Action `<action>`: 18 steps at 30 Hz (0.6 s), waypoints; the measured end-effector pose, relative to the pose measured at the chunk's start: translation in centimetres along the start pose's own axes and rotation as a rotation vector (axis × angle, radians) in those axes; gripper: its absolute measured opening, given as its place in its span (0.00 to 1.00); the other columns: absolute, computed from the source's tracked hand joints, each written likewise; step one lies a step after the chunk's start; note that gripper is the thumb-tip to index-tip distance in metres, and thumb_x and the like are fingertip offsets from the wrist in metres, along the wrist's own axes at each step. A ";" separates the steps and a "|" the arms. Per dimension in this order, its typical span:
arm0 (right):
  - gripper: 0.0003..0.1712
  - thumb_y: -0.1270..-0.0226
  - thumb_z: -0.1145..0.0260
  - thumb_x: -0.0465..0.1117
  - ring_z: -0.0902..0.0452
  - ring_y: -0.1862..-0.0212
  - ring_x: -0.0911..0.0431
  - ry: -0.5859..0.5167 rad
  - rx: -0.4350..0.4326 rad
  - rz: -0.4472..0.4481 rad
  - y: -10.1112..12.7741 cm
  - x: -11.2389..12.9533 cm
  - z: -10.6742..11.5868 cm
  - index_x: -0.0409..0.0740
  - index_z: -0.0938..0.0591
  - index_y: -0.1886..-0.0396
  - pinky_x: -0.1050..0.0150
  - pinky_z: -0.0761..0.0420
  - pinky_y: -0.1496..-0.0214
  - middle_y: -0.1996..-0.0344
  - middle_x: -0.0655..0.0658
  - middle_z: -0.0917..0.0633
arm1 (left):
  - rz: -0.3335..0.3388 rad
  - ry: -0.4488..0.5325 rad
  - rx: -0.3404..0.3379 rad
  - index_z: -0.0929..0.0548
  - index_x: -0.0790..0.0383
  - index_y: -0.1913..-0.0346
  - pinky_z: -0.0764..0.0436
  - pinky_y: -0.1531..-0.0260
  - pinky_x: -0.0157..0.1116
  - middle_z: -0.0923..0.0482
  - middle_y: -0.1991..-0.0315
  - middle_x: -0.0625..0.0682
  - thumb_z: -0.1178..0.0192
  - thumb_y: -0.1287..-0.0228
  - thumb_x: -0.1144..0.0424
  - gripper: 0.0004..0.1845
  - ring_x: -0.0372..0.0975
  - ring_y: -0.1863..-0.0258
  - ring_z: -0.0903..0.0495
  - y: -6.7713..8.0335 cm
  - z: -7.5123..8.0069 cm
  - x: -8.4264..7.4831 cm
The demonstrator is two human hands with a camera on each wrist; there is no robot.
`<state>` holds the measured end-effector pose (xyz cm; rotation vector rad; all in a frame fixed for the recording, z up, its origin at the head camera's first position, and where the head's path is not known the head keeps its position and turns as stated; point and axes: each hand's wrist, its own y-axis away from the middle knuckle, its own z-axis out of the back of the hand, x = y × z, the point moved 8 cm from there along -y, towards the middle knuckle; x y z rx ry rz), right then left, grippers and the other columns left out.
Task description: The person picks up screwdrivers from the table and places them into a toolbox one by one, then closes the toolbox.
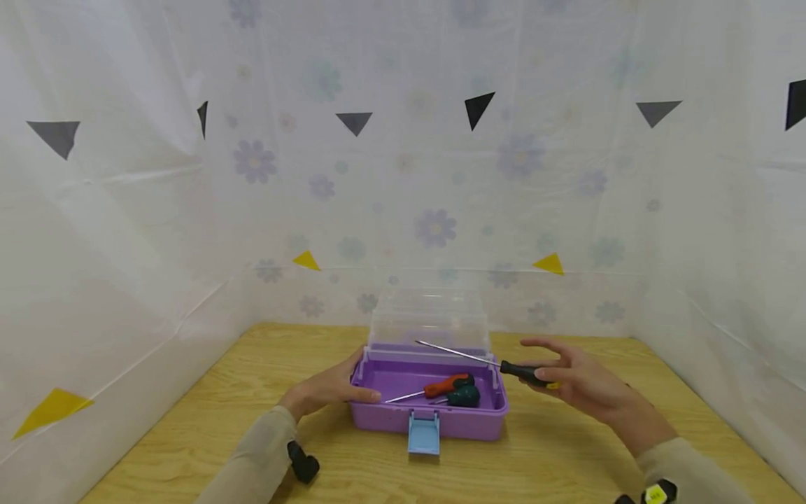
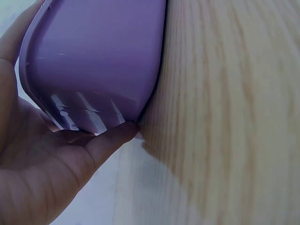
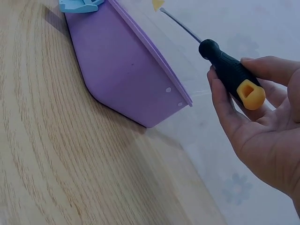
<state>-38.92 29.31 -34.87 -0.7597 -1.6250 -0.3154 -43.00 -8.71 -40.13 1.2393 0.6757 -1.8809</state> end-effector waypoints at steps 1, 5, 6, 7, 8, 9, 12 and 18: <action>0.36 0.19 0.63 0.21 0.27 0.32 0.43 0.009 0.007 -0.001 -0.2 -0.1 -0.2 0.49 0.34 0.20 0.52 0.29 0.29 0.33 0.31 0.24 | 0.000 0.000 0.000 0.65 0.50 0.15 0.42 0.27 0.58 0.43 0.22 0.63 0.23 0.42 0.47 0.68 0.57 0.27 0.38 0.0 0.0 0.0; 0.35 0.19 0.61 0.22 0.26 0.32 0.44 0.071 0.004 -0.016 -0.8 -0.3 -0.6 0.49 0.35 0.20 0.54 0.26 0.32 0.33 0.30 0.24 | 0.006 -0.004 -0.003 0.66 0.50 0.15 0.43 0.27 0.58 0.45 0.21 0.64 0.23 0.42 0.47 0.67 0.56 0.26 0.40 0.0 0.1 0.0; 0.35 0.19 0.60 0.22 0.26 0.33 0.44 0.088 -0.007 -0.023 -1.0 -0.3 -0.6 0.49 0.35 0.20 0.55 0.25 0.33 0.34 0.30 0.24 | 0.008 -0.006 -0.005 0.67 0.50 0.15 0.43 0.27 0.58 0.46 0.21 0.63 0.24 0.41 0.47 0.68 0.56 0.26 0.40 0.0 0.1 0.1; 0.34 0.19 0.59 0.22 0.25 0.34 0.44 0.108 -0.020 -0.030 -1.2 -0.4 -0.6 0.49 0.34 0.20 0.56 0.23 0.35 0.35 0.30 0.23 | 0.010 -0.008 -0.007 0.67 0.51 0.15 0.44 0.27 0.58 0.47 0.21 0.63 0.24 0.41 0.48 0.68 0.56 0.25 0.41 0.1 0.1 0.1; 0.34 0.19 0.58 0.23 0.24 0.35 0.45 0.126 -0.034 -0.038 -1.4 -0.4 -0.6 0.49 0.34 0.20 0.57 0.21 0.38 0.35 0.30 0.22 | 0.015 -0.010 -0.011 0.67 0.51 0.15 0.44 0.26 0.58 0.48 0.20 0.63 0.24 0.41 0.47 0.68 0.56 0.25 0.42 0.1 0.2 0.1; 0.34 0.19 0.57 0.23 0.24 0.35 0.45 0.146 -0.048 -0.045 -1.6 -0.5 -0.6 0.50 0.33 0.21 0.59 0.20 0.40 0.36 0.31 0.22 | 0.019 -0.013 -0.015 0.68 0.51 0.15 0.45 0.26 0.58 0.48 0.20 0.62 0.24 0.41 0.47 0.68 0.55 0.24 0.42 0.1 0.2 0.2; 0.32 0.19 0.54 0.24 0.21 0.39 0.46 0.192 -0.089 -0.070 -2.1 -0.7 -0.5 0.50 0.33 0.21 0.63 0.19 0.52 0.36 0.30 0.22 | 0.025 -0.018 -0.019 0.68 0.51 0.15 0.46 0.26 0.59 0.50 0.19 0.61 0.24 0.41 0.48 0.68 0.55 0.23 0.44 0.2 0.2 0.2; 0.31 0.19 0.48 0.28 0.19 0.46 0.54 0.298 -0.145 -0.109 -3.1 -1.1 -0.7 0.45 0.36 0.20 0.57 0.21 0.47 0.27 0.35 0.36 | 0.024 -0.018 -0.015 0.67 0.51 0.15 0.47 0.26 0.59 0.51 0.19 0.60 0.23 0.42 0.46 0.68 0.54 0.22 0.47 0.2 0.1 0.2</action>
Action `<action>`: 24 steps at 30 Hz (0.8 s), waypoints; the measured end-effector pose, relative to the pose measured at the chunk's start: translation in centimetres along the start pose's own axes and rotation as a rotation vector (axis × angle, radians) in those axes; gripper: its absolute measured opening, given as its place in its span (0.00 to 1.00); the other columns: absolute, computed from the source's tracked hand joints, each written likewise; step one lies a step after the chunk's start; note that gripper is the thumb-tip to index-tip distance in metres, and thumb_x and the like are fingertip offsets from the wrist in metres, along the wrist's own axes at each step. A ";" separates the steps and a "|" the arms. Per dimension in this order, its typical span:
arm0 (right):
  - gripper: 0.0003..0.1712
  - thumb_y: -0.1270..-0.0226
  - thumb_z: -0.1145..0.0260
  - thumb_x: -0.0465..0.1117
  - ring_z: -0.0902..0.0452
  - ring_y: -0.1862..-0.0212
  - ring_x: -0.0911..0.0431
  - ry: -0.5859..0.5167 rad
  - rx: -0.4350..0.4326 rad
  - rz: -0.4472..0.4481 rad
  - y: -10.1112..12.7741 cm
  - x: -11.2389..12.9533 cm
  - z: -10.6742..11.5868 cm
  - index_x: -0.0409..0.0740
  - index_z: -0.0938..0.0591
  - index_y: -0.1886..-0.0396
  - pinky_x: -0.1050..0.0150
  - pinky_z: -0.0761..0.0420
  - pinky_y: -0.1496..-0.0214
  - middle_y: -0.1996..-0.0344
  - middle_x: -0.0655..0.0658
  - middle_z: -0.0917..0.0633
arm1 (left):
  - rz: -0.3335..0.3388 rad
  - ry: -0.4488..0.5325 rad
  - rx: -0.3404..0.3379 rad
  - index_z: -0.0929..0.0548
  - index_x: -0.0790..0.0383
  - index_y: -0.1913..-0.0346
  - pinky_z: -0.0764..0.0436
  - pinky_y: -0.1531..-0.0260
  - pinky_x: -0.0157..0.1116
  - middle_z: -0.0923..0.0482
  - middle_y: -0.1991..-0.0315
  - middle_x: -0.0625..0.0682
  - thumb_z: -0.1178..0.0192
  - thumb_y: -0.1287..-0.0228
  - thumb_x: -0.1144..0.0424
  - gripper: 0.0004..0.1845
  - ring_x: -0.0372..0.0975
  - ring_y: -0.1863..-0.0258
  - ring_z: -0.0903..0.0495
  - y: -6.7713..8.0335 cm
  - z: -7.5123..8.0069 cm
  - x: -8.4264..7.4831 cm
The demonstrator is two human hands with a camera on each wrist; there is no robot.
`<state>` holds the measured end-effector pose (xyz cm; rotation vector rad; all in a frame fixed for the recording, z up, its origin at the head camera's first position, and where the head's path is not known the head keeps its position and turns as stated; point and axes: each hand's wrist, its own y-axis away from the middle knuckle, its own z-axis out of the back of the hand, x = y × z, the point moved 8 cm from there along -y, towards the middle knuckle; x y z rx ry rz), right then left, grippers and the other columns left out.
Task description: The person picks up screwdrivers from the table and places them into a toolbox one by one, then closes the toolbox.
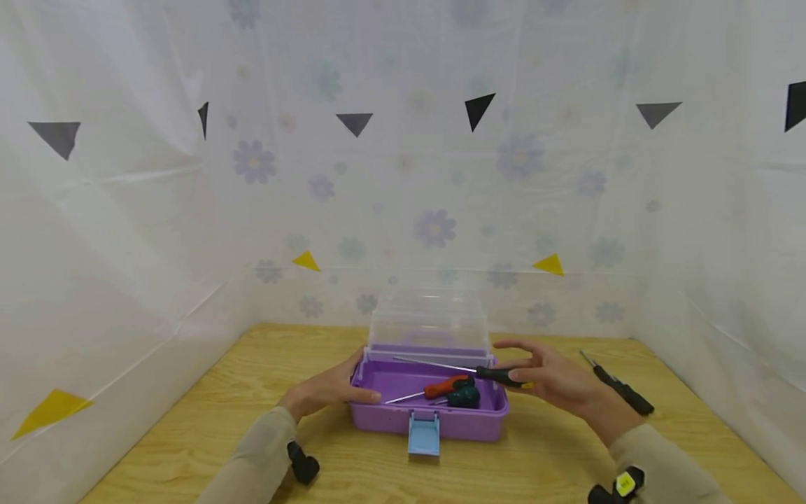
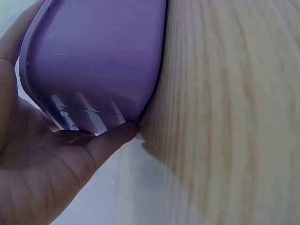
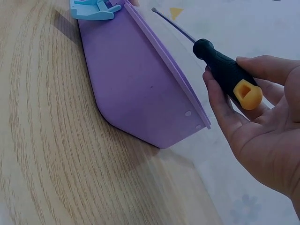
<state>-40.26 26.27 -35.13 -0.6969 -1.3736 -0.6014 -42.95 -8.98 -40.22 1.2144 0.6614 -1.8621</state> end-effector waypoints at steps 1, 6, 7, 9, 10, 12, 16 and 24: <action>0.32 0.19 0.47 0.29 0.19 0.52 0.57 0.017 -0.003 -0.005 -0.2 0.0 -0.1 0.44 0.37 0.20 0.57 0.21 0.47 0.26 0.36 0.36 | 0.001 0.000 -0.001 0.67 0.51 0.15 0.48 0.26 0.59 0.51 0.19 0.60 0.23 0.42 0.46 0.68 0.55 0.22 0.47 0.0 0.0 0.0; 0.32 0.19 0.45 0.30 0.18 0.51 0.56 0.073 0.019 -0.004 -1.1 -0.1 -0.6 0.42 0.38 0.20 0.59 0.20 0.55 0.29 0.35 0.31 | 0.010 -0.020 -0.013 0.68 0.52 0.16 0.49 0.25 0.59 0.58 0.17 0.60 0.24 0.41 0.47 0.68 0.55 0.20 0.54 0.1 0.2 0.1; 0.32 0.19 0.45 0.30 0.18 0.50 0.55 0.085 0.022 -0.004 -1.3 -0.1 -0.7 0.43 0.37 0.20 0.58 0.20 0.54 0.29 0.37 0.30 | 0.011 -0.023 -0.014 0.68 0.53 0.16 0.50 0.25 0.59 0.59 0.17 0.60 0.24 0.41 0.46 0.68 0.55 0.20 0.54 0.1 0.2 0.1; 0.31 0.19 0.45 0.30 0.26 0.34 0.49 0.093 0.028 -0.006 -1.7 -0.3 -0.9 0.44 0.36 0.21 0.51 0.21 0.41 0.26 0.36 0.35 | 0.011 -0.028 -0.016 0.68 0.53 0.16 0.50 0.25 0.59 0.59 0.17 0.60 0.24 0.42 0.45 0.69 0.55 0.20 0.55 0.1 0.3 0.1; 0.31 0.19 0.44 0.30 0.26 0.33 0.47 0.098 0.029 -0.011 -1.9 -0.4 -1.0 0.44 0.36 0.21 0.50 0.22 0.39 0.25 0.32 0.37 | 0.012 -0.030 -0.017 0.68 0.53 0.16 0.50 0.25 0.59 0.60 0.17 0.60 0.24 0.42 0.44 0.70 0.55 0.20 0.55 0.2 0.3 0.1; 0.31 0.19 0.44 0.30 0.27 0.33 0.45 0.094 0.050 -0.013 -2.3 -0.5 -1.2 0.44 0.36 0.21 0.49 0.22 0.37 0.26 0.31 0.35 | 0.012 -0.035 -0.017 0.68 0.53 0.16 0.50 0.25 0.59 0.59 0.17 0.60 0.24 0.42 0.44 0.69 0.55 0.20 0.55 0.2 0.3 0.1; 0.30 0.18 0.46 0.30 0.26 0.33 0.45 0.084 0.094 -0.015 -2.8 -0.6 -1.7 0.43 0.37 0.21 0.48 0.24 0.34 0.30 0.29 0.29 | 0.018 -0.041 -0.016 0.69 0.54 0.16 0.51 0.25 0.60 0.63 0.17 0.60 0.25 0.41 0.45 0.68 0.55 0.20 0.58 0.2 0.2 0.1; 0.30 0.19 0.42 0.33 0.24 0.34 0.47 0.142 0.051 -0.058 -3.5 -0.3 -2.1 0.37 0.38 0.22 0.52 0.21 0.38 0.29 0.24 0.32 | -0.010 -0.030 -0.008 0.68 0.51 0.15 0.47 0.26 0.59 0.51 0.19 0.61 0.24 0.41 0.45 0.68 0.55 0.22 0.47 0.1 0.3 -0.1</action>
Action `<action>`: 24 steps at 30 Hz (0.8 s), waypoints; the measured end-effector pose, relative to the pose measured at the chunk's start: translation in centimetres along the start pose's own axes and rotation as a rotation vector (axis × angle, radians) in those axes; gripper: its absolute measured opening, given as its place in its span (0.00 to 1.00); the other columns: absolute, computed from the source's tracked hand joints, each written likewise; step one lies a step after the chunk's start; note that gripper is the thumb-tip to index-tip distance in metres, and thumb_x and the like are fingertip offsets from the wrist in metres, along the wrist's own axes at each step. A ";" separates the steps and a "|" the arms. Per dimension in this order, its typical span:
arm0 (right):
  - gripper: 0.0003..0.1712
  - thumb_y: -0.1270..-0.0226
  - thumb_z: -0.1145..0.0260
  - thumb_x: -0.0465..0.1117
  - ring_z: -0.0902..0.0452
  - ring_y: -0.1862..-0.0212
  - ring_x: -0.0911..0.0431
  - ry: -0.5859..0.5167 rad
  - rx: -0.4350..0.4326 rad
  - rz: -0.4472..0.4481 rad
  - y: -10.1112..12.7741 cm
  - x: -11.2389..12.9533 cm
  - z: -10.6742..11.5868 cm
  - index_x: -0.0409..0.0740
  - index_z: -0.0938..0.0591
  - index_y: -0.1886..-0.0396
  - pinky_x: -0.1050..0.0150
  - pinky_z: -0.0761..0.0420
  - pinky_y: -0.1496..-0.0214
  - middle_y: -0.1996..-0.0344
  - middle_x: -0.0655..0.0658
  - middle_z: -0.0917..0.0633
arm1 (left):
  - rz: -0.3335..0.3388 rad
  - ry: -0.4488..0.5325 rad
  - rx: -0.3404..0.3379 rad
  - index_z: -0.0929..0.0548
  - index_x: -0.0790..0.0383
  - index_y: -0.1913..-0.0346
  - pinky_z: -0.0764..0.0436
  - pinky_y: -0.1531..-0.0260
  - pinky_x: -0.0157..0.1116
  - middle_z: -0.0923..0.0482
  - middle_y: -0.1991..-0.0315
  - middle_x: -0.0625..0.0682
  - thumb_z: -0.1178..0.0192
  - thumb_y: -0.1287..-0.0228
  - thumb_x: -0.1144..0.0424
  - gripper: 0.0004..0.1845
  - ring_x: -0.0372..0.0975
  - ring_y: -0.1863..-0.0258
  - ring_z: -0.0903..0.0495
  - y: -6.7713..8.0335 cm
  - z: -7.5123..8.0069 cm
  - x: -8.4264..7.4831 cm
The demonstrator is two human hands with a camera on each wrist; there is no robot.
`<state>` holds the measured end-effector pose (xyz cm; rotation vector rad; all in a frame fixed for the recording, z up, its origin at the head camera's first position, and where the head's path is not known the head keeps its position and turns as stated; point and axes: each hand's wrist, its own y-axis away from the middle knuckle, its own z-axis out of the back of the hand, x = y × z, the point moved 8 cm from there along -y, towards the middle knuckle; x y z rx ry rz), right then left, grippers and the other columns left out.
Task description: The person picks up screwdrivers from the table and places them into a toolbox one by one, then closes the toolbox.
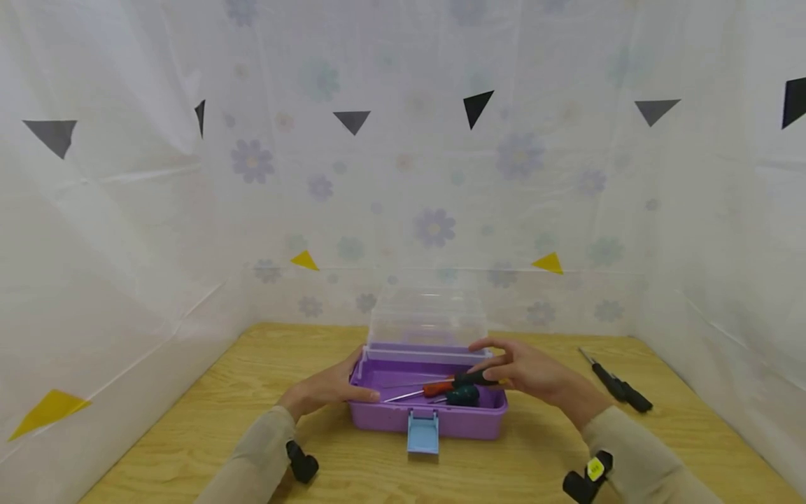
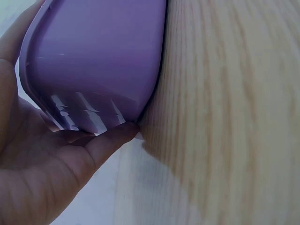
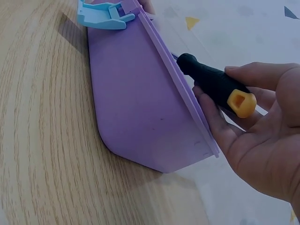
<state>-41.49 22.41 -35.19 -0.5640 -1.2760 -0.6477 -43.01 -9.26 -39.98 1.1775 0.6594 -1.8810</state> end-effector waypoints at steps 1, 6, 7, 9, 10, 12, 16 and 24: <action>0.30 0.19 0.41 0.34 0.24 0.35 0.47 0.012 -0.010 -0.006 -0.1 0.1 -0.1 0.37 0.37 0.23 0.51 0.20 0.38 0.31 0.24 0.30 | -0.002 0.004 0.001 0.68 0.51 0.15 0.47 0.26 0.58 0.50 0.19 0.61 0.25 0.41 0.46 0.67 0.55 0.22 0.46 0.0 0.0 0.0; 0.29 0.21 0.38 0.36 0.21 0.39 0.42 0.049 -0.062 -0.036 -0.4 0.2 -0.6 0.37 0.33 0.25 0.45 0.21 0.39 0.38 0.30 0.22 | 0.015 0.016 -0.001 0.68 0.52 0.16 0.49 0.26 0.59 0.56 0.18 0.62 0.24 0.41 0.46 0.68 0.56 0.21 0.51 0.0 -0.1 0.2; 0.29 0.21 0.37 0.36 0.21 0.39 0.41 0.054 -0.069 -0.041 -0.4 0.2 -0.8 0.37 0.32 0.26 0.44 0.21 0.39 0.38 0.31 0.21 | 0.023 0.016 -0.003 0.68 0.52 0.16 0.49 0.25 0.59 0.59 0.17 0.61 0.24 0.42 0.45 0.69 0.55 0.20 0.53 0.0 -0.1 0.3; 0.30 0.22 0.36 0.36 0.21 0.39 0.40 0.068 -0.077 -0.048 -0.6 0.2 -1.1 0.34 0.33 0.25 0.43 0.21 0.40 0.39 0.31 0.20 | 0.027 0.013 -0.002 0.69 0.52 0.16 0.50 0.25 0.59 0.60 0.17 0.61 0.23 0.43 0.44 0.70 0.55 0.20 0.55 0.0 -0.1 0.3; 0.31 0.22 0.36 0.36 0.21 0.39 0.39 0.079 -0.077 -0.049 -0.7 0.3 -1.2 0.33 0.34 0.25 0.43 0.21 0.40 0.39 0.31 0.20 | 0.026 0.014 -0.002 0.69 0.52 0.16 0.50 0.25 0.59 0.59 0.17 0.61 0.23 0.43 0.43 0.70 0.55 0.20 0.54 0.0 -0.1 0.3; 0.32 0.23 0.35 0.36 0.22 0.39 0.38 0.113 -0.069 -0.043 -0.9 0.3 -1.5 0.32 0.35 0.25 0.43 0.21 0.39 0.38 0.30 0.20 | 0.019 0.015 0.001 0.68 0.52 0.15 0.49 0.25 0.59 0.55 0.18 0.61 0.23 0.43 0.44 0.70 0.55 0.21 0.51 0.0 -0.2 0.3; 0.31 0.23 0.35 0.35 0.22 0.38 0.38 0.185 -0.062 -0.022 -1.2 0.5 -1.7 0.32 0.34 0.26 0.46 0.21 0.39 0.38 0.29 0.21 | -0.004 0.022 0.003 0.67 0.50 0.15 0.47 0.26 0.59 0.45 0.21 0.59 0.24 0.41 0.47 0.67 0.54 0.24 0.43 -0.1 -0.2 0.0; 0.27 0.22 0.38 0.30 0.28 0.34 0.33 0.243 -0.075 0.029 -1.4 0.6 -1.7 0.30 0.31 0.28 0.42 0.20 0.40 0.36 0.28 0.23 | -0.021 0.013 0.004 0.66 0.48 0.15 0.45 0.26 0.58 0.42 0.22 0.57 0.23 0.43 0.45 0.68 0.51 0.25 0.40 -0.2 -0.4 -0.2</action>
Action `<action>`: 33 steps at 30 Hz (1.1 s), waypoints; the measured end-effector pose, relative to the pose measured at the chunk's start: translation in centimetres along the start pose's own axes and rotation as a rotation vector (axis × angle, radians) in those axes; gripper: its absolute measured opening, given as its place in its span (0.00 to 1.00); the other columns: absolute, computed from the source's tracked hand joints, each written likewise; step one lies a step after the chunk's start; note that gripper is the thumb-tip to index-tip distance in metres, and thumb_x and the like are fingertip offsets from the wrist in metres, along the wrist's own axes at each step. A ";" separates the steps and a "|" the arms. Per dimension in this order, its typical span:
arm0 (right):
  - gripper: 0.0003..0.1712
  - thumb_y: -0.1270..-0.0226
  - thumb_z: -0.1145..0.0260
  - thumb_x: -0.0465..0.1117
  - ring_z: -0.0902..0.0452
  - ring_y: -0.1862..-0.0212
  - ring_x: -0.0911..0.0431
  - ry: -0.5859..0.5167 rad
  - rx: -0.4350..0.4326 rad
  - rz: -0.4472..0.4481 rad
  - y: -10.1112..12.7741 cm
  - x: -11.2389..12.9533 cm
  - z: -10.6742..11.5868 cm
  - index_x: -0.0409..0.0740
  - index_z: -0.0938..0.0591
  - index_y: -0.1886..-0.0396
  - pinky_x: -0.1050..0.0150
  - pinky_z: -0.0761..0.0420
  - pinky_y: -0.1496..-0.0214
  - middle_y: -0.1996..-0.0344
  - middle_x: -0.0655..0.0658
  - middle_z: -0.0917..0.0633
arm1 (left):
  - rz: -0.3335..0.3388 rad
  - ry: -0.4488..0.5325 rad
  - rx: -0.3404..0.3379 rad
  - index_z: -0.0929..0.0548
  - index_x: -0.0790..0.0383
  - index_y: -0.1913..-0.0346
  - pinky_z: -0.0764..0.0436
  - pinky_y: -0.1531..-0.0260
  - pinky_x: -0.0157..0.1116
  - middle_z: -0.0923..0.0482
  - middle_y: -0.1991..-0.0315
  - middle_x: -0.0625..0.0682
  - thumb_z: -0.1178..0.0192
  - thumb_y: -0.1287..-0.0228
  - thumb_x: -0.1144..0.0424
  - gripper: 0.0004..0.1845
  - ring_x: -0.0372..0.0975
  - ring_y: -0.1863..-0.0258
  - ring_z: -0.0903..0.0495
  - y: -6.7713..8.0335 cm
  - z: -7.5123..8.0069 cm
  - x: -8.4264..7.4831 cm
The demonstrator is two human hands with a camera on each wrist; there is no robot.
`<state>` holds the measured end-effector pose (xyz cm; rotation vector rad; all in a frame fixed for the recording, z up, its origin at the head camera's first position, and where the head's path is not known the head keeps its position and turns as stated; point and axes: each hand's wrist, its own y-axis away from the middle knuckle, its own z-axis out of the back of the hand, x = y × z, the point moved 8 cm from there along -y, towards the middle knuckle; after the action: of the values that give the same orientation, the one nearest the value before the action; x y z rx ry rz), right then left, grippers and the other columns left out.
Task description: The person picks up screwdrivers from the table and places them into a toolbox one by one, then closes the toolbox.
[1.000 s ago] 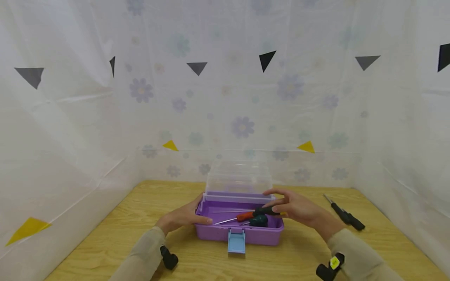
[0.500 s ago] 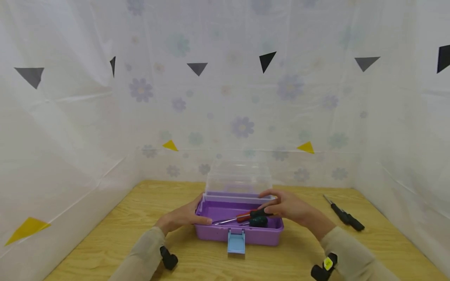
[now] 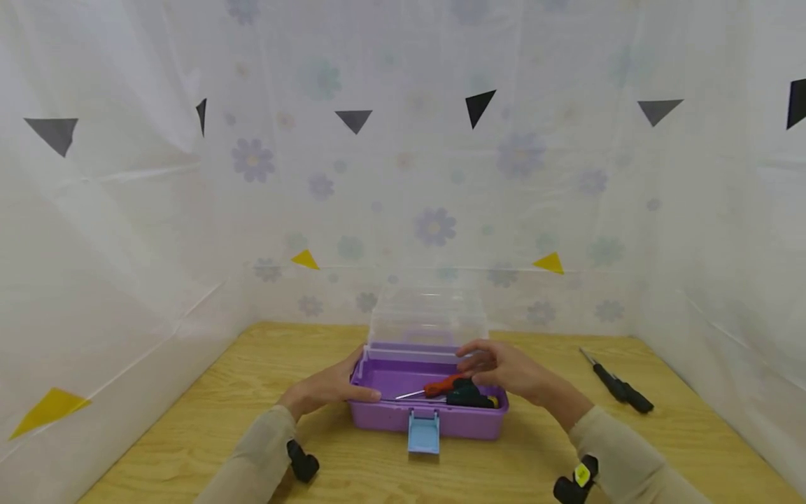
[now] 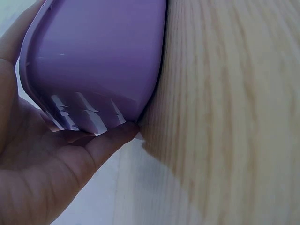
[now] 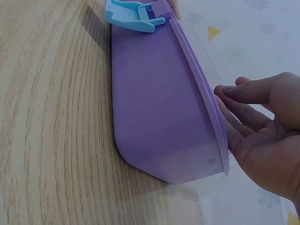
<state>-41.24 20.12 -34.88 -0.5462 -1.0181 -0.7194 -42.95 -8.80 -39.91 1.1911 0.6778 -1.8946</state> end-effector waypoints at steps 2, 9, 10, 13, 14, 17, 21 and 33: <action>0.26 0.22 0.39 0.30 0.28 0.34 0.32 0.011 -0.007 0.011 0.0 0.1 0.1 0.30 0.31 0.29 0.41 0.21 0.40 0.36 0.28 0.24 | 0.004 -0.002 -0.001 0.67 0.48 0.15 0.45 0.26 0.58 0.43 0.21 0.57 0.23 0.43 0.44 0.69 0.52 0.25 0.40 0.0 0.0 0.1; 0.24 0.21 0.38 0.36 0.27 0.35 0.34 0.003 -0.035 0.014 0.4 0.3 0.5 0.36 0.29 0.30 0.43 0.18 0.44 0.38 0.30 0.23 | 0.015 0.003 0.001 0.67 0.48 0.15 0.46 0.26 0.58 0.45 0.21 0.59 0.23 0.43 0.44 0.69 0.53 0.24 0.42 0.0 0.0 0.2; 0.24 0.21 0.38 0.37 0.27 0.35 0.34 -0.005 -0.039 0.014 0.5 0.3 0.6 0.36 0.28 0.30 0.43 0.18 0.44 0.38 0.31 0.22 | 0.016 0.001 0.001 0.67 0.48 0.15 0.46 0.26 0.58 0.45 0.21 0.59 0.23 0.43 0.44 0.69 0.53 0.24 0.42 0.0 -0.1 0.2; 0.25 0.21 0.38 0.37 0.27 0.35 0.33 -0.056 -0.048 0.011 0.6 0.3 0.7 0.37 0.29 0.29 0.45 0.19 0.41 0.38 0.33 0.22 | 0.014 -0.002 0.004 0.67 0.48 0.15 0.46 0.26 0.58 0.46 0.20 0.58 0.23 0.43 0.44 0.68 0.53 0.24 0.42 0.0 -0.1 0.1; 0.25 0.20 0.38 0.36 0.28 0.35 0.32 -0.074 -0.047 0.014 0.6 0.3 0.8 0.36 0.29 0.29 0.45 0.20 0.39 0.38 0.32 0.22 | 0.012 -0.002 0.006 0.67 0.48 0.15 0.46 0.26 0.58 0.46 0.20 0.58 0.23 0.42 0.44 0.68 0.53 0.24 0.42 0.0 -0.1 0.0; 0.25 0.21 0.38 0.36 0.28 0.35 0.33 -0.136 -0.045 0.011 0.7 0.2 0.9 0.36 0.30 0.28 0.45 0.22 0.37 0.37 0.32 0.23 | 0.007 -0.003 0.006 0.66 0.49 0.15 0.45 0.26 0.58 0.45 0.20 0.58 0.24 0.42 0.45 0.68 0.53 0.24 0.42 0.0 -0.1 -0.1; 0.26 0.21 0.37 0.35 0.26 0.35 0.36 -0.196 -0.041 0.011 0.9 0.1 1.1 0.38 0.30 0.28 0.46 0.23 0.35 0.37 0.33 0.23 | 0.011 -0.007 0.001 0.66 0.50 0.15 0.46 0.26 0.58 0.45 0.20 0.58 0.23 0.43 0.44 0.68 0.53 0.24 0.43 0.0 -0.2 -0.1; 0.28 0.19 0.41 0.36 0.25 0.35 0.46 -0.240 -0.048 -0.013 1.9 0.0 1.9 0.41 0.34 0.24 0.47 0.26 0.32 0.30 0.25 0.32 | 0.015 -0.009 -0.003 0.67 0.49 0.15 0.46 0.26 0.58 0.47 0.20 0.59 0.25 0.39 0.49 0.66 0.53 0.23 0.44 0.1 -0.1 0.1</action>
<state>-40.91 22.72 -34.21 -0.6799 -1.2307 -0.7024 -42.82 -8.75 -40.02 1.1822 0.6650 -1.8849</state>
